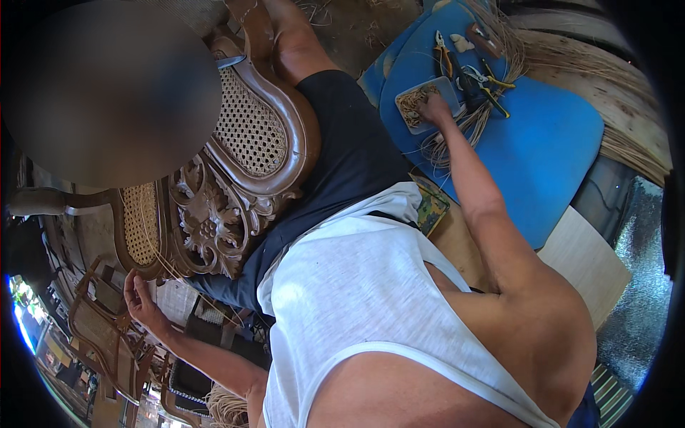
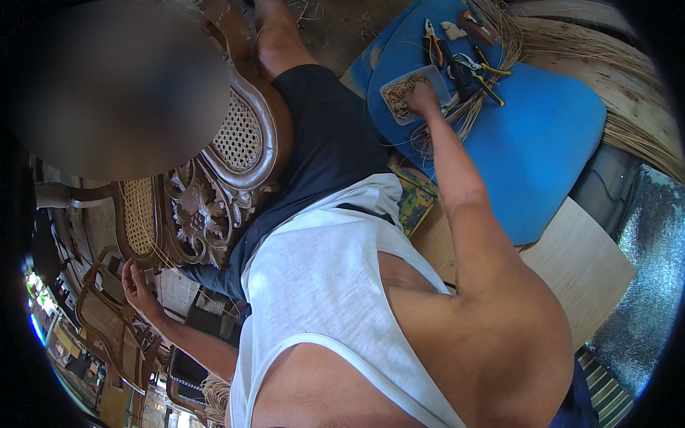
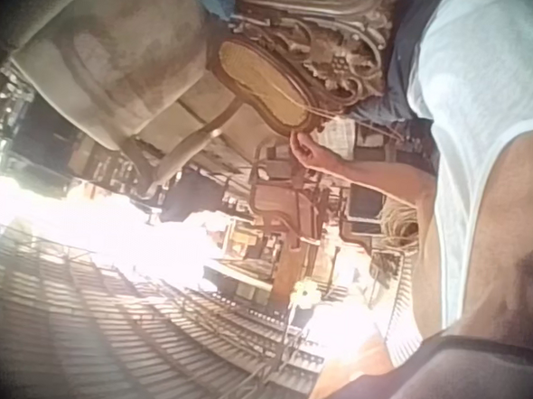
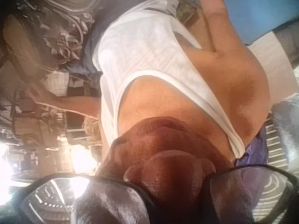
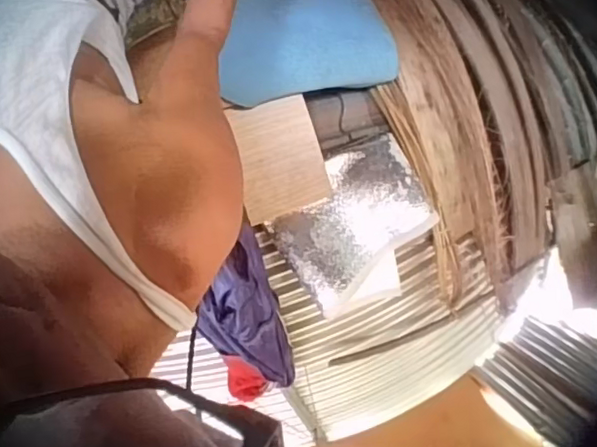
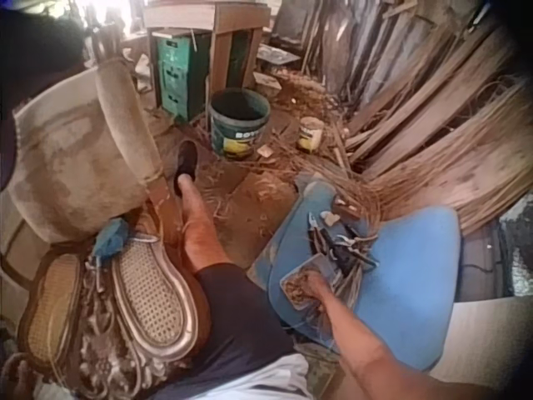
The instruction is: Repairing a wooden chair by weaving cane material and using glue and small nails.
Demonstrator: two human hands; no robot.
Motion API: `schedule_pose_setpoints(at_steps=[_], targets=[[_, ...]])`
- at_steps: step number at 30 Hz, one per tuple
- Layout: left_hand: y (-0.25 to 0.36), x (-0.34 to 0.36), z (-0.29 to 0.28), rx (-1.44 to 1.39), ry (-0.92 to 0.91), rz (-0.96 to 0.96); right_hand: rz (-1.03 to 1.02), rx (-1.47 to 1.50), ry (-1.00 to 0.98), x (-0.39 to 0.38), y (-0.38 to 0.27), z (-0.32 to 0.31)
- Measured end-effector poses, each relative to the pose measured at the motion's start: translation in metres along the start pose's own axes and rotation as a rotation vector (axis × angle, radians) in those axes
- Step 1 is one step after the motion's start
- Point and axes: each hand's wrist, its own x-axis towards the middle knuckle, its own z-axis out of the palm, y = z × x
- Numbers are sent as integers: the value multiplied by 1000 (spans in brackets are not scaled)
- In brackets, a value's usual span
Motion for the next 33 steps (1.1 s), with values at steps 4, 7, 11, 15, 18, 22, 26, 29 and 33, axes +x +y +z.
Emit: schedule_pose_setpoints(at_steps=[4, 7, 11, 15, 18, 22, 26, 29, 33], targets=[[12, -3, -1, -36, -1, -22, -146, 202, -64, -12, 14, -12], [8, 1, -1, -78, -13, 11, 8, 856, -196, -41, 3, -22], [13, 11, 9, -120, -42, 28, 87, 1297, -276, -53, 14, -27], [13, 14, 10, -100, -60, 26, 100, 1587, -326, -60, 19, -34], [15, 15, 11, -104, -68, 33, 115, 1616, -315, -61, 24, -36], [16, 11, 9, -112, -53, 32, 119, 1614, -313, -67, 23, -41], [15, 7, 5, -81, -44, 58, 44, 1519, -275, -74, 20, -40], [16, 4, 4, -102, -50, 58, 37, 1492, -258, -75, 22, -39], [9, 3, 1, -129, -55, 62, 42, 1449, -223, -72, 23, -37]])
